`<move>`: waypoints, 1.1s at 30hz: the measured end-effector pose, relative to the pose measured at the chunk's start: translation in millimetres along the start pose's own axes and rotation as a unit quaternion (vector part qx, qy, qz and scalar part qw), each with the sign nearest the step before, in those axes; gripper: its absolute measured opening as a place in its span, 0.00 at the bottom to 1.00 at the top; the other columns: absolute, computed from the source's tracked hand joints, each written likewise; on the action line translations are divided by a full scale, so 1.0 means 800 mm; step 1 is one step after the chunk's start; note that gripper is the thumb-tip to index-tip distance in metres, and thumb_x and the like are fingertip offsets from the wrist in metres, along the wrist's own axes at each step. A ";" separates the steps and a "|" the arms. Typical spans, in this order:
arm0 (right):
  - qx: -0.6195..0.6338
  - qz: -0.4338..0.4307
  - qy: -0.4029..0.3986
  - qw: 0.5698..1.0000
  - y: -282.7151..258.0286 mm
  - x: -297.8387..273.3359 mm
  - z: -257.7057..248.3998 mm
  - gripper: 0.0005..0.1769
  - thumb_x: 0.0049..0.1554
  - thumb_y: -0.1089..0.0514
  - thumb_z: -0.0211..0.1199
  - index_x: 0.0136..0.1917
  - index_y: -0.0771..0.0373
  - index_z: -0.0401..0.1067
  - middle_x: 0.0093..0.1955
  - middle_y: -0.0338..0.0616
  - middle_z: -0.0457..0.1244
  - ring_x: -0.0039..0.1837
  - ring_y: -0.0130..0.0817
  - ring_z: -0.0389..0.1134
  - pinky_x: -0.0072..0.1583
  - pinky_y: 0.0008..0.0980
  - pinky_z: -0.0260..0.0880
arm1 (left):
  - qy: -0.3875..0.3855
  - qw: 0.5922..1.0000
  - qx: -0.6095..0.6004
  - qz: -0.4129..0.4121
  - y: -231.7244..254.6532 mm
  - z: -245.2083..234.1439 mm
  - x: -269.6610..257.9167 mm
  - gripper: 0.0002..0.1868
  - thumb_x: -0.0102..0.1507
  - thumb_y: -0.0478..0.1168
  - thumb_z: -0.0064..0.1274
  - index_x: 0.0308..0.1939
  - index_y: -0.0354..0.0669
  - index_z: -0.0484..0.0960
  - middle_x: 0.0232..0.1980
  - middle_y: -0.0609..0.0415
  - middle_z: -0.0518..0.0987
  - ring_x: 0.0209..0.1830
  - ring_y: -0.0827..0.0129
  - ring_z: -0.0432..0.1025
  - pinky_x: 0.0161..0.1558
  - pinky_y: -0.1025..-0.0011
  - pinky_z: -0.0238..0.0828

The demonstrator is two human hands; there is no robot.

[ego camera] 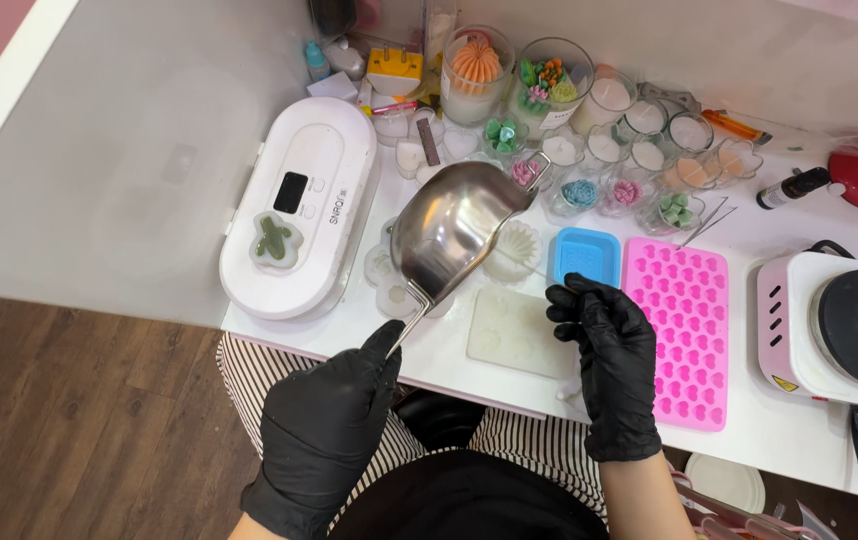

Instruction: Melting green wax and pouring it into various decorative molds using a small melting pot and tweezers.

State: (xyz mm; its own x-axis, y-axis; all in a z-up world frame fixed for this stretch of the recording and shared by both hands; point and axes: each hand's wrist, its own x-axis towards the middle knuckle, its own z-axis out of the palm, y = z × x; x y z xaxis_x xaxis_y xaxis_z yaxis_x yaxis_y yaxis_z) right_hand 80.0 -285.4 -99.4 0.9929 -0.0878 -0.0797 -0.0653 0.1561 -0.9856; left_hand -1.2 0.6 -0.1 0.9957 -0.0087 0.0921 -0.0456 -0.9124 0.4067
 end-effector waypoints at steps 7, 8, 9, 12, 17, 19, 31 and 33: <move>-0.064 -0.020 -0.034 0.997 -0.011 -0.011 0.015 0.18 0.64 0.61 0.55 0.65 0.68 0.73 0.57 0.52 0.72 0.54 0.35 0.74 0.52 0.32 0.72 | 0.012 1.000 -0.019 -0.009 -0.008 0.005 -0.002 0.20 0.62 0.44 0.54 0.58 0.53 0.83 0.25 0.55 0.81 0.19 0.61 0.76 0.22 0.64 0.69; -0.064 -0.019 -0.034 0.997 -0.011 -0.017 0.019 0.18 0.64 0.61 0.55 0.65 0.68 0.73 0.57 0.52 0.72 0.54 0.35 0.74 0.52 0.32 0.72 | 0.011 1.000 -0.018 -0.009 -0.009 0.005 -0.003 0.20 0.62 0.44 0.54 0.58 0.53 0.83 0.25 0.55 0.81 0.19 0.61 0.76 0.22 0.64 0.69; -0.089 -0.024 -0.044 0.995 -0.012 -0.023 0.023 0.18 0.64 0.62 0.56 0.65 0.68 0.74 0.57 0.51 0.73 0.54 0.34 0.74 0.52 0.31 0.72 | 0.007 0.999 -0.041 -0.026 -0.010 0.006 -0.003 0.19 0.62 0.45 0.55 0.58 0.54 0.83 0.26 0.56 0.82 0.20 0.62 0.76 0.23 0.65 0.70; -0.120 -0.037 -0.081 0.989 -0.016 -0.040 0.035 0.17 0.64 0.64 0.55 0.64 0.68 0.75 0.58 0.49 0.73 0.55 0.33 0.74 0.54 0.29 0.72 | 0.017 0.996 -0.083 -0.033 -0.012 0.009 -0.003 0.18 0.62 0.44 0.55 0.56 0.53 0.84 0.27 0.57 0.83 0.21 0.64 0.78 0.24 0.67 0.72; -0.195 -0.068 -0.120 0.971 -0.025 -0.056 0.044 0.18 0.62 0.67 0.56 0.65 0.65 0.75 0.60 0.44 0.73 0.56 0.31 0.75 0.55 0.28 0.73 | 0.037 0.996 -0.074 -0.019 -0.016 0.007 -0.001 0.17 0.62 0.42 0.57 0.54 0.50 0.85 0.27 0.55 0.83 0.21 0.61 0.77 0.23 0.65 0.71; -0.232 -0.090 -0.094 0.964 -0.024 -0.059 0.042 0.19 0.63 0.67 0.55 0.66 0.63 0.75 0.58 0.44 0.73 0.56 0.31 0.74 0.56 0.28 0.72 | 0.052 0.995 -0.074 -0.027 -0.016 0.005 0.000 0.16 0.62 0.43 0.57 0.53 0.51 0.86 0.27 0.54 0.82 0.21 0.61 0.76 0.24 0.65 0.71; -0.042 0.015 -0.006 0.999 -0.003 -0.040 -0.001 0.19 0.61 0.66 0.54 0.63 0.73 0.75 0.55 0.57 0.73 0.48 0.38 0.75 0.48 0.30 0.72 | 0.002 0.993 -0.090 -0.074 -0.011 -0.009 0.008 0.19 0.62 0.44 0.56 0.56 0.53 0.86 0.27 0.50 0.83 0.21 0.58 0.77 0.24 0.62 0.72; -0.033 0.023 -0.010 0.999 -0.004 -0.040 -0.001 0.19 0.61 0.66 0.54 0.63 0.73 0.74 0.55 0.58 0.73 0.48 0.38 0.74 0.48 0.30 0.72 | 0.004 0.993 -0.095 -0.070 -0.013 -0.009 0.006 0.18 0.62 0.44 0.56 0.55 0.52 0.86 0.28 0.50 0.83 0.22 0.58 0.77 0.25 0.63 0.72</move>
State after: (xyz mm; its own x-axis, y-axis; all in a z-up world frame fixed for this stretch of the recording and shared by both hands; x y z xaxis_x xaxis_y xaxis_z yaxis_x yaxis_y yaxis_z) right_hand 48.7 -283.9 -93.5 0.9906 -0.0615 -0.1221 -0.1161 0.0935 -0.9888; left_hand 3.3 13.1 2.6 0.9927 0.1171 0.0301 0.0780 -0.8102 0.5810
